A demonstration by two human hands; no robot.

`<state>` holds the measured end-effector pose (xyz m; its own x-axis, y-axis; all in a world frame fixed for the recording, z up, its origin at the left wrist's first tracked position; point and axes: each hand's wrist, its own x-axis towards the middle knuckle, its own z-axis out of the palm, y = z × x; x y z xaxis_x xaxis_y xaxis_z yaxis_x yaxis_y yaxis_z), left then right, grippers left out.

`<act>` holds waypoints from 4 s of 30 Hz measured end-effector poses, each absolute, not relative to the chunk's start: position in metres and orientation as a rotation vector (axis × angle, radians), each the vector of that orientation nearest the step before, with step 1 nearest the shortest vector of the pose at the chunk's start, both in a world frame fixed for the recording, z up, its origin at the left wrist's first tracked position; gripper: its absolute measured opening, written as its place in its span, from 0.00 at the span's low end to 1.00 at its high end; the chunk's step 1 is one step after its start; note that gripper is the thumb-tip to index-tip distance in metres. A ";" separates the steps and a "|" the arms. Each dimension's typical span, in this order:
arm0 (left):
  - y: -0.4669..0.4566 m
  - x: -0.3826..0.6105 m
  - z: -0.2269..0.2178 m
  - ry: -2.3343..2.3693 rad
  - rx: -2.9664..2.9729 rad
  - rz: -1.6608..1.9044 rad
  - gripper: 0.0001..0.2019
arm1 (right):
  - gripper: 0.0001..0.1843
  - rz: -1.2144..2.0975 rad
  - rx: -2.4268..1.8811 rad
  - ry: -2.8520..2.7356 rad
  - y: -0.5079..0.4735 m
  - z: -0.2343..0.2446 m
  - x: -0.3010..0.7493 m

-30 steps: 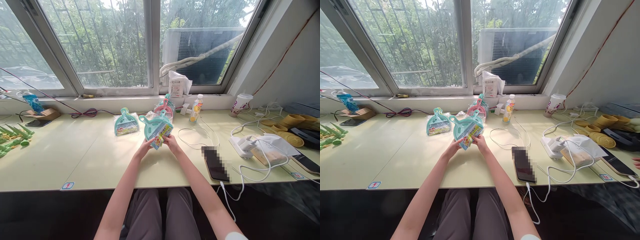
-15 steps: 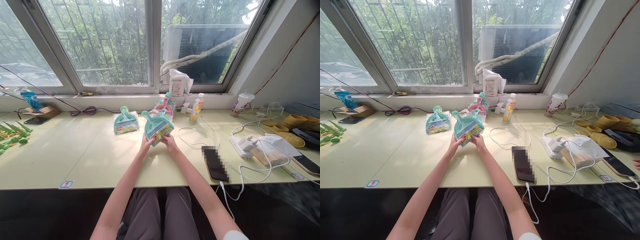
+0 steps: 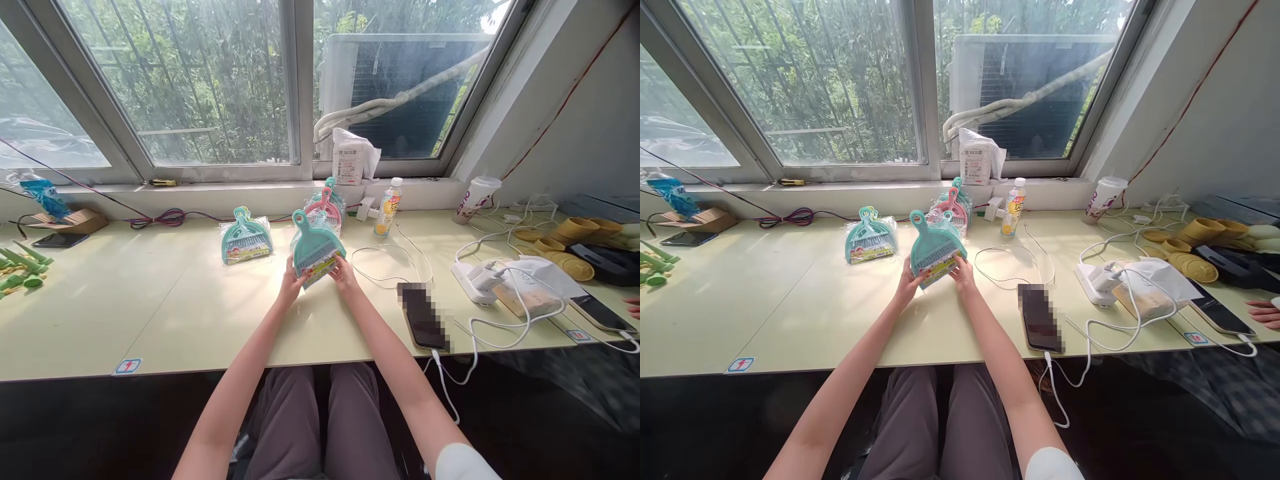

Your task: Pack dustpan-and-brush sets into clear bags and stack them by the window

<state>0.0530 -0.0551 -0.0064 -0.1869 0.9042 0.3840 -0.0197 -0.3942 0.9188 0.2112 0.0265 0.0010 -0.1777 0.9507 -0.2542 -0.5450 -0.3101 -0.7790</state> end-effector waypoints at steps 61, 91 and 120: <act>-0.067 0.042 0.020 1.159 0.983 1.442 0.37 | 0.10 1.786 -0.867 -1.023 0.021 0.004 0.209; -0.064 0.012 0.016 1.101 0.634 1.418 0.22 | 0.04 0.894 -0.765 -1.669 0.027 0.019 0.235; -0.067 0.029 0.004 1.525 1.276 1.499 0.30 | 0.25 1.517 -0.898 -1.206 0.038 -0.002 0.232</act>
